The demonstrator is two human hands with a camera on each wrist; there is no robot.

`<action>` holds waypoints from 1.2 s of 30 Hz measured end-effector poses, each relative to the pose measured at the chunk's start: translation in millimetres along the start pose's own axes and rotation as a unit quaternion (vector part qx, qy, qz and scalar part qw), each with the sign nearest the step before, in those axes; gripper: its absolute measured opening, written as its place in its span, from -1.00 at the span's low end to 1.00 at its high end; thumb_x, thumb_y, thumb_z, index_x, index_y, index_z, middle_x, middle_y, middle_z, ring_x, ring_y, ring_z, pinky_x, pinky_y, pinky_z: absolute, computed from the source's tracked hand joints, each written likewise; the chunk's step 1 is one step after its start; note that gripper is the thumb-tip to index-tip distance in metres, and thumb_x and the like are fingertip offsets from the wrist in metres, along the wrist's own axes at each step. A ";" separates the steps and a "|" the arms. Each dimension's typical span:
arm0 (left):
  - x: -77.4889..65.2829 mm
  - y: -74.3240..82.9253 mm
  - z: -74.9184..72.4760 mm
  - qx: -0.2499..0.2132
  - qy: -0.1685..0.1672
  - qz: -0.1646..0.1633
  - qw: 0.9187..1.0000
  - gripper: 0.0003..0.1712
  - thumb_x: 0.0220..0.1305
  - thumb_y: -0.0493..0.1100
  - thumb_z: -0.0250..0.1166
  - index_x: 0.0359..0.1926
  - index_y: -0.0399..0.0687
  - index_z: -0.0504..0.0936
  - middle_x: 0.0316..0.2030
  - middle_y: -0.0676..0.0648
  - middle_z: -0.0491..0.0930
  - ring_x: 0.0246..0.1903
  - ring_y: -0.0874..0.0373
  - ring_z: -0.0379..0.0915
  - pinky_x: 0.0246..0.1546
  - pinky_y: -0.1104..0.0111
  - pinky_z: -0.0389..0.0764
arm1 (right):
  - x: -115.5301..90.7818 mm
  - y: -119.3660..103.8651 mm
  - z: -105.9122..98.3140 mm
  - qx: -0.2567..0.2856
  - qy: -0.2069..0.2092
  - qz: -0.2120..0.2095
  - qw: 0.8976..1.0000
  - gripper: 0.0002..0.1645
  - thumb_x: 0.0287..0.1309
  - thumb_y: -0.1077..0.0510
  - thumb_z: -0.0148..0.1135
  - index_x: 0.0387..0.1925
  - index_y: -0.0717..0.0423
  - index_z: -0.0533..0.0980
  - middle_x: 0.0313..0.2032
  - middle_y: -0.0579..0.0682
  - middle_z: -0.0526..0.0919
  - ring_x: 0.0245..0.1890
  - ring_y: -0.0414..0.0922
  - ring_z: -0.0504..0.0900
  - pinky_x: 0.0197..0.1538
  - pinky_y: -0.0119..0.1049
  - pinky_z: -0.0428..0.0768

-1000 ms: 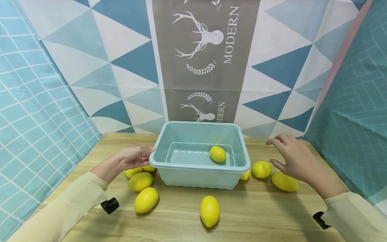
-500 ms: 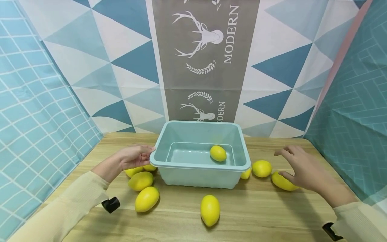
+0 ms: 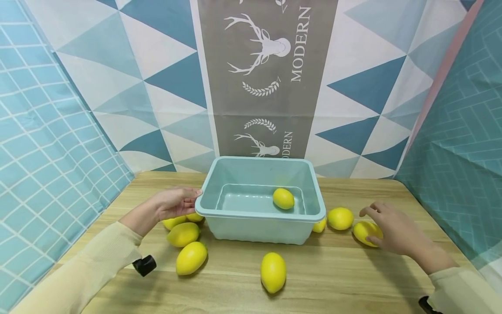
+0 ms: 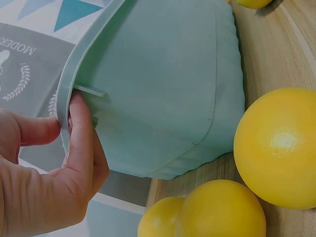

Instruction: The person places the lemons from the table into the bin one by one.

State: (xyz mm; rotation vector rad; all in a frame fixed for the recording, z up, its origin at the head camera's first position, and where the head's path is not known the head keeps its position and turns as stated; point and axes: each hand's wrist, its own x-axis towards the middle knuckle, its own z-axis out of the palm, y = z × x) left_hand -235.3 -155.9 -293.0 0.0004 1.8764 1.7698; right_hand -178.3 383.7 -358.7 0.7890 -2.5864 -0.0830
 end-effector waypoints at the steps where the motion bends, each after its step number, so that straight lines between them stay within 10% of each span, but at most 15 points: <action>1: 1.4 -0.8 0.1 0.000 0.004 -0.001 1.000 -0.53 0.42 -0.14 0.09 0.19 -0.39 0.34 -0.28 -0.01 0.55 -0.32 0.25 0.52 -0.19 0.51 0.68 | -1.2 1.2 2.0 0.003 -0.004 0.000 1.000 -0.28 -0.58 0.03 0.68 -0.19 0.01 0.55 -0.28 -0.05 0.58 -0.31 -0.07 0.55 -0.35 -0.13 0.58; 36: 2.7 -2.1 -0.1 0.003 0.008 -0.003 1.000 -0.48 0.45 -0.14 0.04 0.26 -0.41 0.26 -0.29 -0.01 0.56 -0.36 0.26 0.52 -0.26 0.53 0.68 | -16.9 -3.4 28.6 0.084 -0.088 -0.017 0.992 -0.29 -0.47 0.13 0.61 -0.12 -0.04 0.48 -0.24 -0.22 0.48 -0.30 -0.39 0.40 -0.33 -0.38 0.54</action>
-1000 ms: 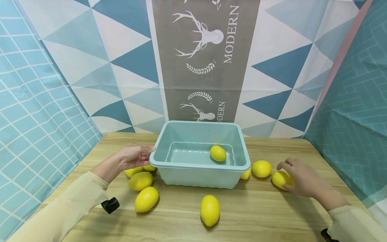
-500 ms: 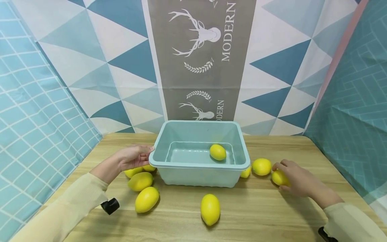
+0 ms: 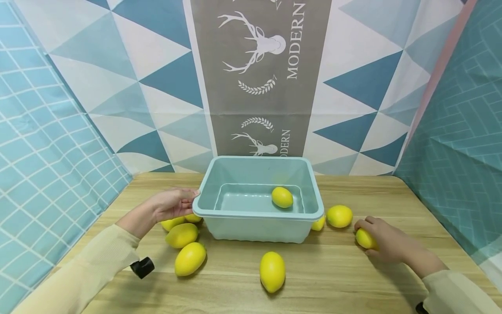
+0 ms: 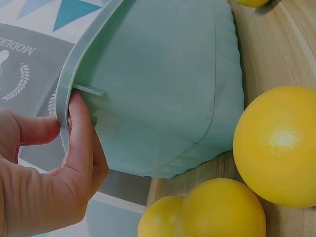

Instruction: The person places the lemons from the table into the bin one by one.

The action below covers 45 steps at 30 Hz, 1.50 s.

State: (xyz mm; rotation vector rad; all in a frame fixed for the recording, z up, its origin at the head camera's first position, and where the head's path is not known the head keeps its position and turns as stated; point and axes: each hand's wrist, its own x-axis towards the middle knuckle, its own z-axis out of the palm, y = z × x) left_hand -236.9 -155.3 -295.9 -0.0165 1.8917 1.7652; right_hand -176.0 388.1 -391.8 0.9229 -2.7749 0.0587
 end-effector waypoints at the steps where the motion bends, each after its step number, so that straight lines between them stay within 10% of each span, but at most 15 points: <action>1: -0.1 -0.1 -0.1 0.000 0.000 0.000 1.000 -0.48 0.45 -0.14 0.04 0.26 -0.41 0.26 -0.29 0.00 0.56 -0.36 0.26 0.52 -0.26 0.53 0.68 | -0.2 -1.0 -0.8 0.002 -0.004 0.003 1.000 -0.30 -0.46 0.12 0.61 -0.12 -0.05 0.48 -0.24 -0.22 0.48 -0.30 -0.39 0.40 -0.33 -0.37 0.54; 8: -0.5 -0.2 -0.8 -0.003 -0.001 0.002 1.000 -0.48 0.45 -0.14 0.05 0.26 -0.41 0.26 -0.30 0.00 0.56 -0.36 0.26 0.52 -0.26 0.53 0.68 | 0.1 -9.2 -7.4 0.018 -0.045 0.023 0.999 -0.33 -0.36 0.09 0.58 -0.09 -0.09 0.47 -0.22 -0.21 0.47 -0.29 -0.35 0.39 -0.31 -0.36 0.54; 45: 0.8 -1.5 0.1 -0.004 0.010 0.000 1.000 -0.49 0.46 -0.15 0.03 0.27 -0.42 0.26 -0.24 -0.04 0.53 -0.33 0.24 0.48 -0.26 0.54 0.67 | 19.1 -19.9 -45.2 -0.082 0.044 -0.034 0.995 -0.24 -0.74 0.18 0.71 -0.25 -0.10 0.56 -0.33 -0.23 0.47 -0.36 -0.26 0.45 -0.39 -0.32 0.57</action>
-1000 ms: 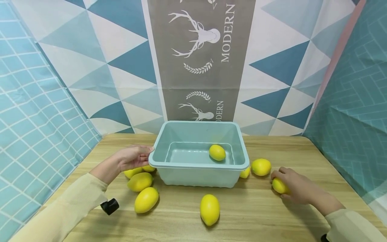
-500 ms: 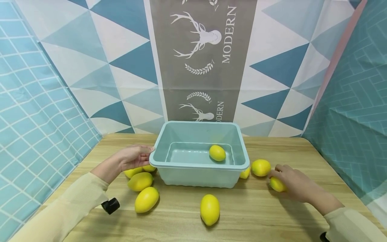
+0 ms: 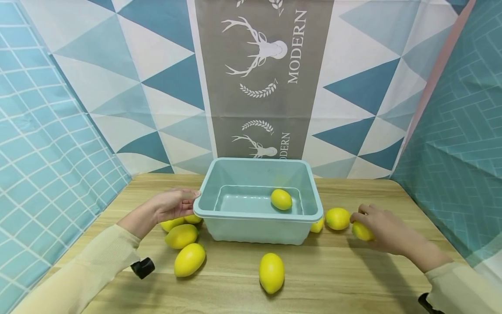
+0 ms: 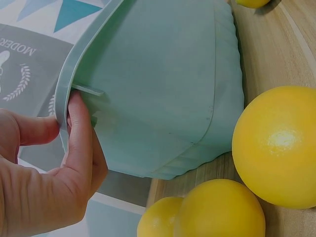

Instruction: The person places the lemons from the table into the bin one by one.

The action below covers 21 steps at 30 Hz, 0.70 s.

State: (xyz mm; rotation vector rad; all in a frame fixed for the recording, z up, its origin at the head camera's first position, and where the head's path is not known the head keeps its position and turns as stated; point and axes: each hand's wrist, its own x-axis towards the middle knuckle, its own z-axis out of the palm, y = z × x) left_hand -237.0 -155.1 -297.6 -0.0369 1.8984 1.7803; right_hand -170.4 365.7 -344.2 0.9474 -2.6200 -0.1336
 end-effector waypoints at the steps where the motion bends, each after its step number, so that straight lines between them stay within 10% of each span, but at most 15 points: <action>1: 0.2 0.0 -0.1 0.000 0.000 0.000 1.000 -0.48 0.45 -0.15 0.03 0.27 -0.42 0.26 -0.24 -0.04 0.53 -0.33 0.24 0.49 -0.26 0.54 0.67 | 0.7 0.7 -1.8 -0.001 0.000 0.000 1.000 -0.24 -0.74 0.16 0.71 -0.25 -0.10 0.56 -0.33 -0.23 0.46 -0.36 -0.27 0.44 -0.40 -0.33 0.57; 21: -0.2 0.3 0.1 0.003 -0.009 0.003 1.000 -0.46 0.46 -0.15 0.01 0.29 -0.45 0.22 -0.26 -0.03 0.53 -0.35 0.26 0.47 -0.26 0.55 0.67 | 13.0 5.5 -14.6 0.000 0.035 -0.028 0.999 -0.13 -0.82 0.20 0.72 -0.20 -0.12 0.52 -0.25 -0.22 0.49 -0.25 -0.23 0.44 -0.33 -0.31 0.60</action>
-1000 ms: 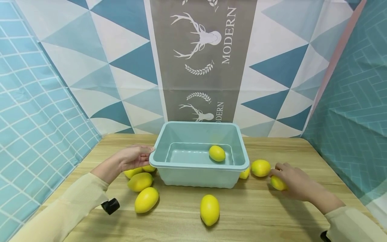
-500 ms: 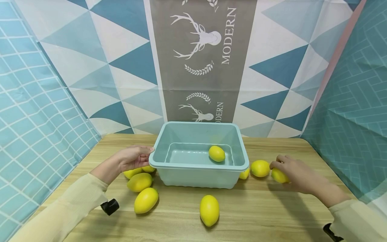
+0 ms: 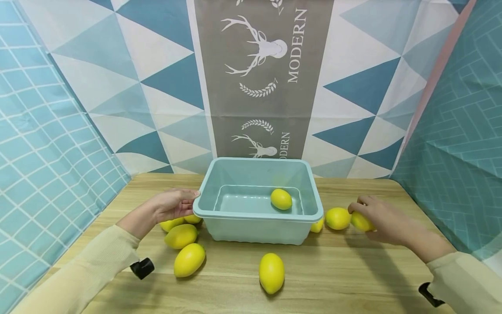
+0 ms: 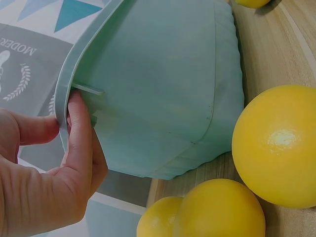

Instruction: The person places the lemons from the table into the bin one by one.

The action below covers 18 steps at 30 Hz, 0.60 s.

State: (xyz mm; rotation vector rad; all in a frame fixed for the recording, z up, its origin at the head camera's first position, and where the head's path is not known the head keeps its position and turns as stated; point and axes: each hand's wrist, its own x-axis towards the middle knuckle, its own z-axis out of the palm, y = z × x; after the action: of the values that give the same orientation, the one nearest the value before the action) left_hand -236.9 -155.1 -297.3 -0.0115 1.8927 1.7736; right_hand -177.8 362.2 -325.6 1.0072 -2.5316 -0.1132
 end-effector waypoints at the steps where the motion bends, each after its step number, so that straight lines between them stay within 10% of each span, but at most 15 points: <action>1: 0.0 0.0 -0.1 0.000 0.000 0.000 1.000 -0.46 0.46 -0.15 0.01 0.29 -0.45 0.22 -0.26 -0.03 0.53 -0.35 0.26 0.48 -0.26 0.55 0.67 | 0.9 0.4 -0.7 0.002 0.001 -0.002 1.000 -0.13 -0.83 0.20 0.72 -0.21 -0.13 0.51 -0.25 -0.23 0.49 -0.25 -0.22 0.44 -0.33 -0.31 0.60; 18: 0.6 0.1 -0.3 0.001 -0.001 0.000 1.000 -0.48 0.46 -0.15 0.01 0.28 -0.43 0.24 -0.29 -0.01 0.54 -0.37 0.27 0.48 -0.28 0.55 0.67 | 21.2 4.8 -20.7 -0.021 -0.014 -0.014 1.000 -0.13 -0.82 0.22 0.72 -0.21 -0.12 0.51 -0.30 -0.24 0.45 -0.33 -0.31 0.39 -0.38 -0.37 0.54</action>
State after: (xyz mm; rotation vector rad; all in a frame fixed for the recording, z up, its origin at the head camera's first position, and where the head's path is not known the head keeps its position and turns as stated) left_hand -237.6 -155.2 -297.4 -0.0093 1.8932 1.7727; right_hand -186.4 353.0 -298.4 1.0321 -2.5297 -0.1880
